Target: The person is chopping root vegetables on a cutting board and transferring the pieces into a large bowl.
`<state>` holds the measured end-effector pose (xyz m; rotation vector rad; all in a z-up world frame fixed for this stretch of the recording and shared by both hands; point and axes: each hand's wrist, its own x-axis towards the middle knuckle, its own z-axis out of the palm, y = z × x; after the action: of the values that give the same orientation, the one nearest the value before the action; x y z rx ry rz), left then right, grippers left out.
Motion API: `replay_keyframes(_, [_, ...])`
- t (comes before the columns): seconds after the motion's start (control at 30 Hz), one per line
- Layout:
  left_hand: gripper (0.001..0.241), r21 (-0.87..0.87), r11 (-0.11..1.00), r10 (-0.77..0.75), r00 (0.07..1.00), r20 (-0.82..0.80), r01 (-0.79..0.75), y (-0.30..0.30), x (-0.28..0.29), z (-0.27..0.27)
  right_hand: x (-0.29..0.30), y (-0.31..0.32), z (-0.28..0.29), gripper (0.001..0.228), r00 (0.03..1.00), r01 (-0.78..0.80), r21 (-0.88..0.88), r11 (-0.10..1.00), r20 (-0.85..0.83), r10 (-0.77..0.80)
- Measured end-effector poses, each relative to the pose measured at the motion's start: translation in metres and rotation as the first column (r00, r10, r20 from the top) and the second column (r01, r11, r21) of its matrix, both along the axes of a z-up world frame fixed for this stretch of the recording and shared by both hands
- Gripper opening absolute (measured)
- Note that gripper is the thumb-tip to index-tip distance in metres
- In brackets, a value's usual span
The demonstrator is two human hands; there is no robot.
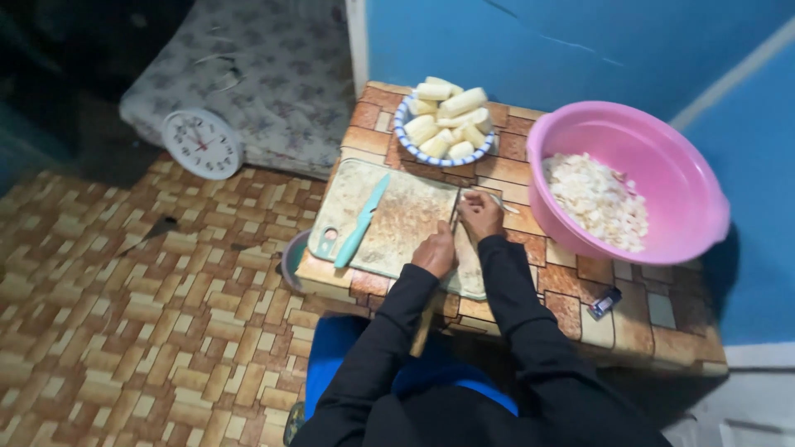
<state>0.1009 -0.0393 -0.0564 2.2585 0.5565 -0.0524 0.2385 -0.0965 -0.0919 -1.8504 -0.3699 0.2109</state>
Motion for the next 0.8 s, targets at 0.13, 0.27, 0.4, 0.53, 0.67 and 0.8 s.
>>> replay_keyframes(0.13, [0.024, -0.007, 0.998, 0.06, 0.998, 0.022, -0.06, -0.005, -0.043, 0.059, 0.01, -0.001, -0.01, 0.022, 0.989, 0.003, -0.058, 0.998, 0.146, 0.006])
replay_keyframes(0.27, [0.023, -0.074, 0.995, 0.068, 0.996, 0.052, -0.064, 0.001, -0.056, 0.062, -0.017, -0.008, 0.018, 0.022, 0.815, -0.059, -0.102, 0.993, 0.57, 0.107])
replay_keyframes(0.4, [0.026, -0.156, 0.987, 0.044, 0.992, 0.12, -0.025, 0.01, -0.06, 0.05, -0.018, -0.007, 0.012, 0.022, 0.746, -0.114, -0.156, 0.981, 0.638, 0.188])
replay_keyframes(0.53, [0.023, -0.299, 0.954, 0.055, 0.984, 0.17, -0.001, 0.004, -0.082, 0.099, -0.02, -0.007, 0.022, 0.017, 0.757, -0.058, -0.174, 0.983, 0.634, 0.157])
replay_keyframes(0.67, [0.026, -0.241, 0.97, 0.041, 0.996, 0.085, -0.02, 0.002, -0.085, 0.121, -0.021, -0.011, 0.019, 0.02, 0.821, -0.051, -0.134, 0.99, 0.559, 0.118])
replay_keyframes(0.8, [0.02, -0.141, 0.99, -0.006, 1.0, 0.019, 0.008, 0.006, -0.066, 0.078, -0.026, -0.013, 0.031, 0.023, 0.86, -0.101, -0.082, 0.991, 0.493, 0.128])
